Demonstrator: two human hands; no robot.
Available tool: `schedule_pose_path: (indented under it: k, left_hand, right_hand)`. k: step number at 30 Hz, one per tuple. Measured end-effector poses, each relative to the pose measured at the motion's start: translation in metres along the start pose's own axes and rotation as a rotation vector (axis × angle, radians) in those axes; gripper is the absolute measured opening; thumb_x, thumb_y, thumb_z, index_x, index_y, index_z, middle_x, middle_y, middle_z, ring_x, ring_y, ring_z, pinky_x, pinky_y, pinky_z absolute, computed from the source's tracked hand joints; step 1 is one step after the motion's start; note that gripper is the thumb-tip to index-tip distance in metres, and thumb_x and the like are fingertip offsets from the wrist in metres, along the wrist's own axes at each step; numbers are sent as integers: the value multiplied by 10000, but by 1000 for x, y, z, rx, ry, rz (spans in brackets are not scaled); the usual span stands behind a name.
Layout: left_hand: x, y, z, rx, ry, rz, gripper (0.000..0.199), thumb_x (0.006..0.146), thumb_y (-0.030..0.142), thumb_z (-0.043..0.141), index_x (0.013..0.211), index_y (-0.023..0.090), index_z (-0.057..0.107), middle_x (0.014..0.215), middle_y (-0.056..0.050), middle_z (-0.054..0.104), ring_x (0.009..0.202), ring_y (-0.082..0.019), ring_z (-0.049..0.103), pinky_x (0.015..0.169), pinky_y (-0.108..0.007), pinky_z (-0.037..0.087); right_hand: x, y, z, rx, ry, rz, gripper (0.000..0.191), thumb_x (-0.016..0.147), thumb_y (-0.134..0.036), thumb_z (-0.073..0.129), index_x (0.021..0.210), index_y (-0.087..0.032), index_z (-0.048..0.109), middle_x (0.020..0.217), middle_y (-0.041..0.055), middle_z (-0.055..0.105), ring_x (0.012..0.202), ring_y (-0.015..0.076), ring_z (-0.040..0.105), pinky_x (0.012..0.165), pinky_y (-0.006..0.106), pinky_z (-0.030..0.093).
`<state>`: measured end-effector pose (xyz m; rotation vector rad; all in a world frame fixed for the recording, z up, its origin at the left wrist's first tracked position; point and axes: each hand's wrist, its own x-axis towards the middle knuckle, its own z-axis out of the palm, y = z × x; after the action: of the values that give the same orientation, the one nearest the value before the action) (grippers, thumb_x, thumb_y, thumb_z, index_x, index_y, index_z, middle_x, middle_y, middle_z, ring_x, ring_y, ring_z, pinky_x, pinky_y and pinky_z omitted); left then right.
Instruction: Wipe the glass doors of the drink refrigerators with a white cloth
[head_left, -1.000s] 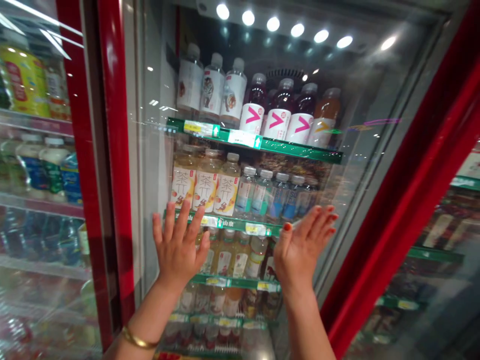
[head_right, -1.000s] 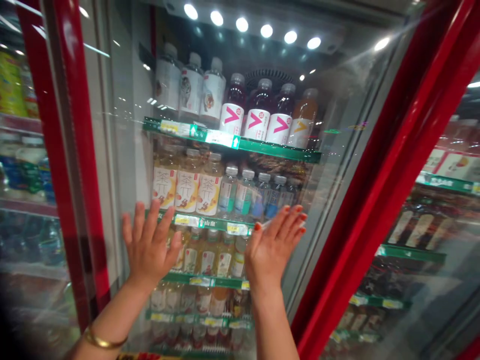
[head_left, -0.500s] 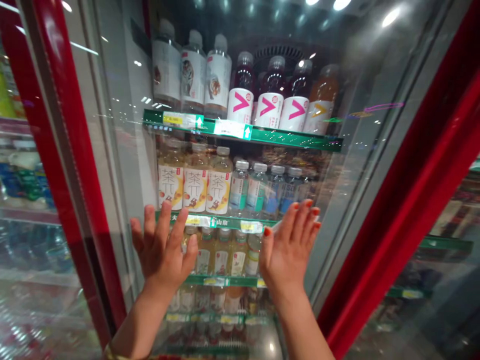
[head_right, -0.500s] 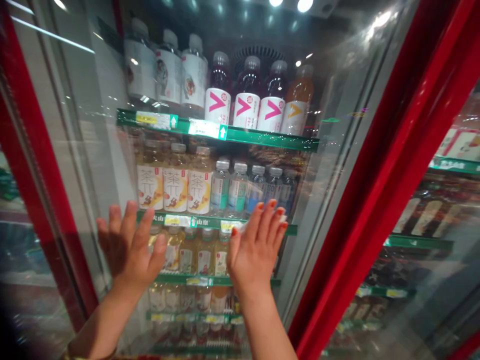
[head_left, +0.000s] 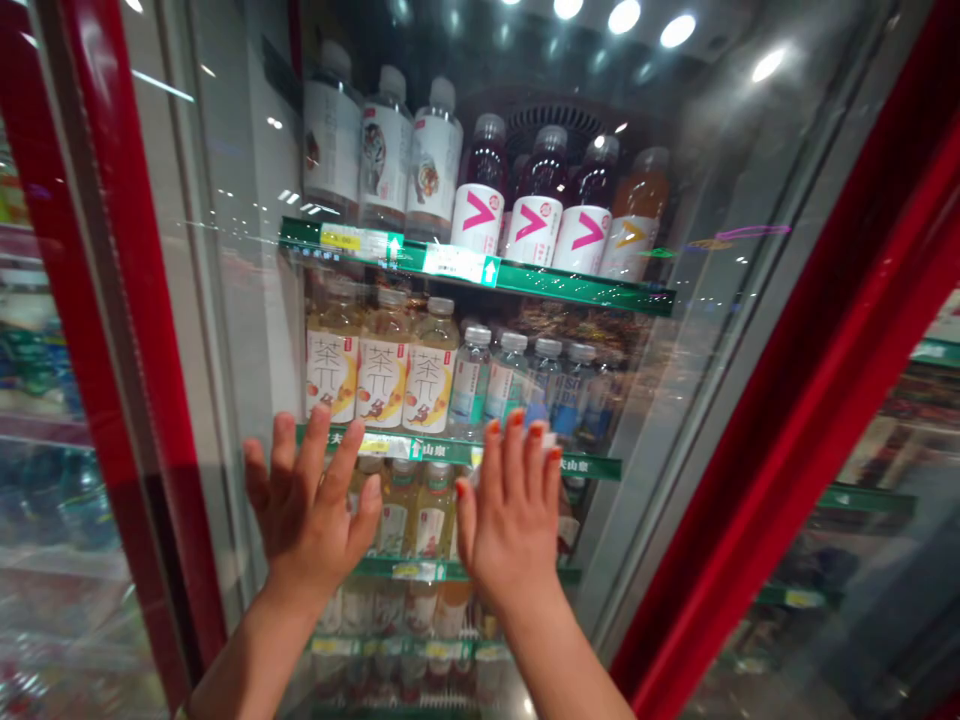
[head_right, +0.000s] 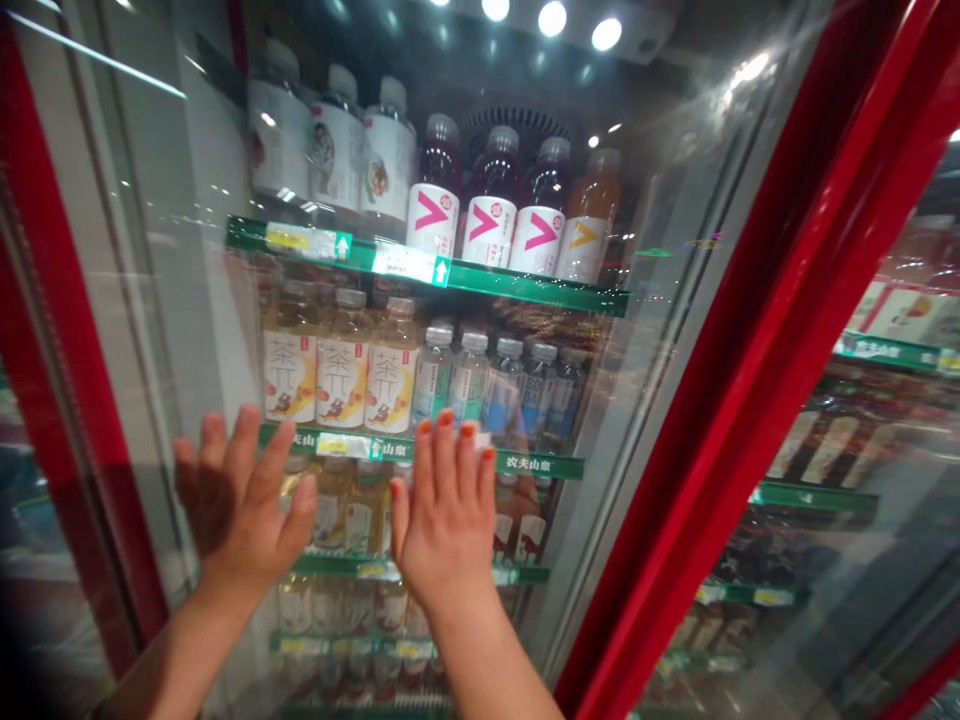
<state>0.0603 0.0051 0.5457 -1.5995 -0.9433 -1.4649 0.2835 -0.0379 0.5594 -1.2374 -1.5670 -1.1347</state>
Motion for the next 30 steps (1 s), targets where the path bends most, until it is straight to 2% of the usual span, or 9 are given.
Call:
schedule_pose_path:
  k: [3, 8, 11, 15, 18, 21, 25, 28, 30]
  left_hand:
    - [0, 0, 0, 2, 2, 20, 814, 1017, 277, 635, 1757, 306, 300, 1852, 16, 205, 1738, -277, 157, 1451, -516, 50]
    - [0, -1, 1, 5, 4, 18, 807, 1024, 296, 627, 1759, 307, 293, 1854, 18, 199, 1740, -269, 143, 1452, -502, 39]
    - [0, -1, 2, 1, 2, 14, 814, 1019, 290, 632, 1758, 317, 293, 1853, 21, 202, 1740, -273, 145, 1451, -516, 48]
    - [1, 0, -1, -6, -16, 6, 833, 1018, 282, 642, 1762, 330, 271, 1856, 29, 185, 1741, -272, 135, 1450, -518, 46]
    - [1, 1, -4, -8, -54, -11, 858, 1022, 283, 651, 1769, 341, 233, 1861, 37, 156, 1745, -267, 110, 1448, -520, 33]
    - [2, 2, -5, -14, -39, -10, 854, 1025, 284, 650, 1769, 340, 235, 1859, 33, 160, 1746, -264, 106, 1447, -521, 27]
    - [2, 3, -6, -18, -40, -3, 867, 1014, 268, 666, 1766, 347, 243, 1857, 32, 172, 1746, -258, 112, 1447, -517, 34]
    - [3, 3, -6, -20, -36, -10, 862, 1015, 268, 665, 1765, 344, 248, 1856, 26, 179, 1745, -262, 118, 1447, -526, 34]
    - [3, 4, -6, -23, -29, -12, 847, 1023, 277, 653, 1765, 336, 251, 1855, 22, 183, 1744, -265, 121, 1446, -529, 33]
  right_hand:
    - [-32, 5, 0, -23, -2, -54, 840, 1084, -296, 478, 1783, -124, 46, 1867, 76, -13, 1749, 259, -29, 1434, 526, 110]
    - [-6, 68, -8, -39, 54, 338, 805, 1132, -335, 349, 1770, -179, -118, 1860, 131, -138, 1739, 372, -83, 1346, 791, 181]
    - [21, 49, -7, -43, 29, 263, 834, 1126, -355, 375, 1768, -184, -128, 1871, 146, -73, 1741, 392, -41, 1343, 777, 218]
    - [-10, 16, -1, -77, -9, -13, 842, 1103, -354, 441, 1782, -143, -9, 1875, 98, 14, 1751, 283, -30, 1412, 604, 154]
    - [-31, 41, -3, -112, 13, 125, 795, 1128, -339, 376, 1774, -108, -25, 1865, 110, -94, 1746, 271, -93, 1411, 630, 83]
    - [-9, 65, -7, -80, 55, 328, 783, 1142, -337, 327, 1765, -139, -105, 1856, 120, -150, 1739, 310, -127, 1375, 729, 144]
    - [11, 33, -5, -65, 33, 122, 823, 1122, -342, 408, 1775, -135, -48, 1862, 103, -101, 1744, 300, -85, 1397, 629, 197]
    - [-15, 15, -2, -77, 22, -63, 810, 1105, -308, 449, 1782, -129, 42, 1874, 87, -29, 1751, 275, -16, 1424, 532, 122]
    - [-31, 29, -4, -113, 32, 1, 793, 1111, -291, 440, 1781, -121, 50, 1873, 99, -20, 1751, 271, -20, 1426, 549, 87]
